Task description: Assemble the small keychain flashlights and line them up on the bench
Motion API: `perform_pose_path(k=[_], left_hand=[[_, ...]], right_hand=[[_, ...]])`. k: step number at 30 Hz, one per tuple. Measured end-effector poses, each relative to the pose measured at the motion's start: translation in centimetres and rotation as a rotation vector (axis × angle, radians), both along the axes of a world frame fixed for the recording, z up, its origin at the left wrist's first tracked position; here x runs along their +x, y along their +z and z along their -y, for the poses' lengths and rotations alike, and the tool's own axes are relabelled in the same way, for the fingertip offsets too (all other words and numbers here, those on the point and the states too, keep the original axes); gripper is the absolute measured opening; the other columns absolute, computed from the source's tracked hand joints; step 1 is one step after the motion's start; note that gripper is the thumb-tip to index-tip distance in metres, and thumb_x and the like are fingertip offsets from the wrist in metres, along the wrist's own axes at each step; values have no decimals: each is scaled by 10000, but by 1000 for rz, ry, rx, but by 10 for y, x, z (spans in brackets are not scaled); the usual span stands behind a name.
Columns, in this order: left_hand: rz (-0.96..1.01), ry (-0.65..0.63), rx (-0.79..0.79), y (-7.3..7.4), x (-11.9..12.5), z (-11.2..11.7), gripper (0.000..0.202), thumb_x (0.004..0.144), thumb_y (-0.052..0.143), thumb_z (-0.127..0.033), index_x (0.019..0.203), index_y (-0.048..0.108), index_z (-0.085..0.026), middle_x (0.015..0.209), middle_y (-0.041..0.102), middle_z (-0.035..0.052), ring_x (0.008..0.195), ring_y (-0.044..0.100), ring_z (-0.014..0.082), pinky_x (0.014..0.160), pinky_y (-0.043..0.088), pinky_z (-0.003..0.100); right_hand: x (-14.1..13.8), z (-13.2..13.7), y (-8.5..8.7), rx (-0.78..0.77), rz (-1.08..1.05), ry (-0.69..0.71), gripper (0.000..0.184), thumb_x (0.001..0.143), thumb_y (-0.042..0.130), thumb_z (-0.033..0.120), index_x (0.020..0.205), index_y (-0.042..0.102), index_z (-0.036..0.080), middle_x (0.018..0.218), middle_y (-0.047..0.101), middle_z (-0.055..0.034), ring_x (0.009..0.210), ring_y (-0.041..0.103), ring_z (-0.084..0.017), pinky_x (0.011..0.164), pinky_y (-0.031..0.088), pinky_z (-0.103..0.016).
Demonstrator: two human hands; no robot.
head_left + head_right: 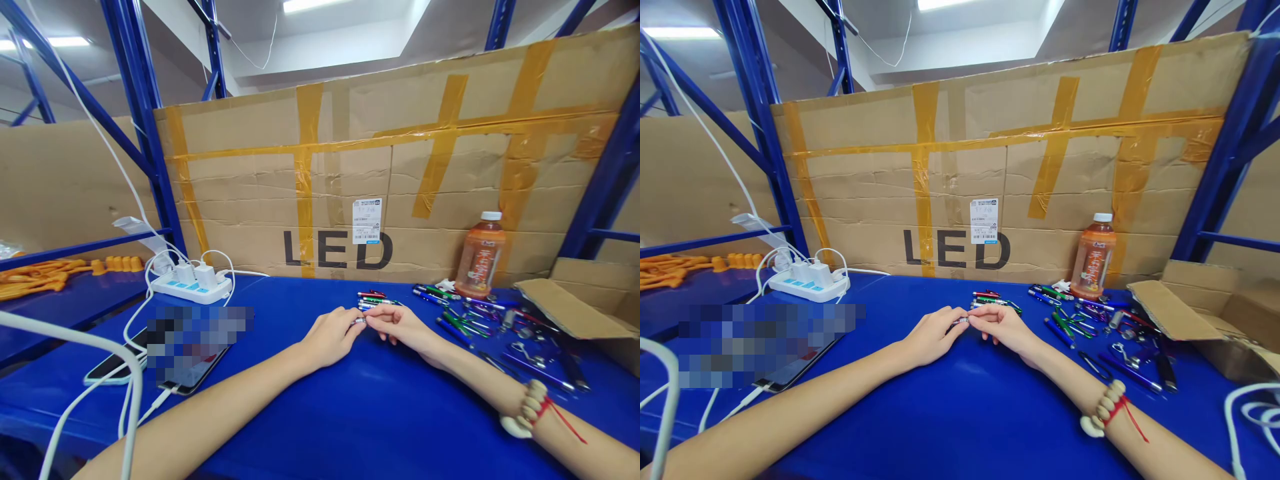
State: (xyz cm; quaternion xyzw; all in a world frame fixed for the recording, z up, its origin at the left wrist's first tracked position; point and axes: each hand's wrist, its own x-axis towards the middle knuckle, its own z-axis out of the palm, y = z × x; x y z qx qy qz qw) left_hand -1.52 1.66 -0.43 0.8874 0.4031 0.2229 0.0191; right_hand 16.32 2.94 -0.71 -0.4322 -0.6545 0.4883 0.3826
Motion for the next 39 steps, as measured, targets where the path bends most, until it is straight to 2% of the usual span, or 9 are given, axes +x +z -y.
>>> perform_pose_path(k=[5,9,14,21,26,31,39], left_hand=[[3,10,5,1,0,1,259,916,289,-323,985,513,-211,875,591,20,836,540,159,713,424,269],[9,5,1,3,0,1,261,916,290,-322,997,514,-215,888,597,18,841,540,161,725,427,275],[3,15,1,2,0,2,264,916,287,-317,1010,512,-216,901,596,23,851,538,162,736,429,276],[20,10,-11,2,1,1,251,914,298,-314,1003,512,-217,910,594,20,865,541,162,751,429,280],[92,-15,-69,0,0,-1,251,920,287,-326,1000,495,-211,918,586,22,860,530,154,762,424,271],[117,-53,-98,-2,-1,-4,260,923,281,-319,953,509,-195,906,576,31,855,494,159,793,411,286],[55,-102,-2,-2,-2,-5,247,924,286,-271,949,519,-196,851,580,12,782,463,158,705,398,266]], right_hand=[[-1,0,-2,-18,10,-80,502,554,714,468,908,633,121,606,593,-9,479,443,-53,410,316,-167],[-1,-1,-3,9,29,-128,450,532,720,478,808,666,126,584,591,-16,470,436,-59,400,312,-176],[-2,-3,-4,80,36,-117,416,521,713,505,722,688,142,538,566,-9,446,421,-64,396,315,-194],[0,-1,-3,74,47,-65,441,543,706,492,791,701,127,489,525,6,449,420,-64,406,323,-191],[1,0,-1,81,24,-35,461,541,708,484,838,702,130,541,552,-5,455,430,-61,398,326,-186],[0,1,1,144,31,-66,456,522,703,510,777,708,131,551,567,-13,421,422,-54,379,329,-191],[3,-2,-3,296,38,-6,340,575,698,467,686,688,146,715,615,-43,410,469,-60,378,352,-210]])
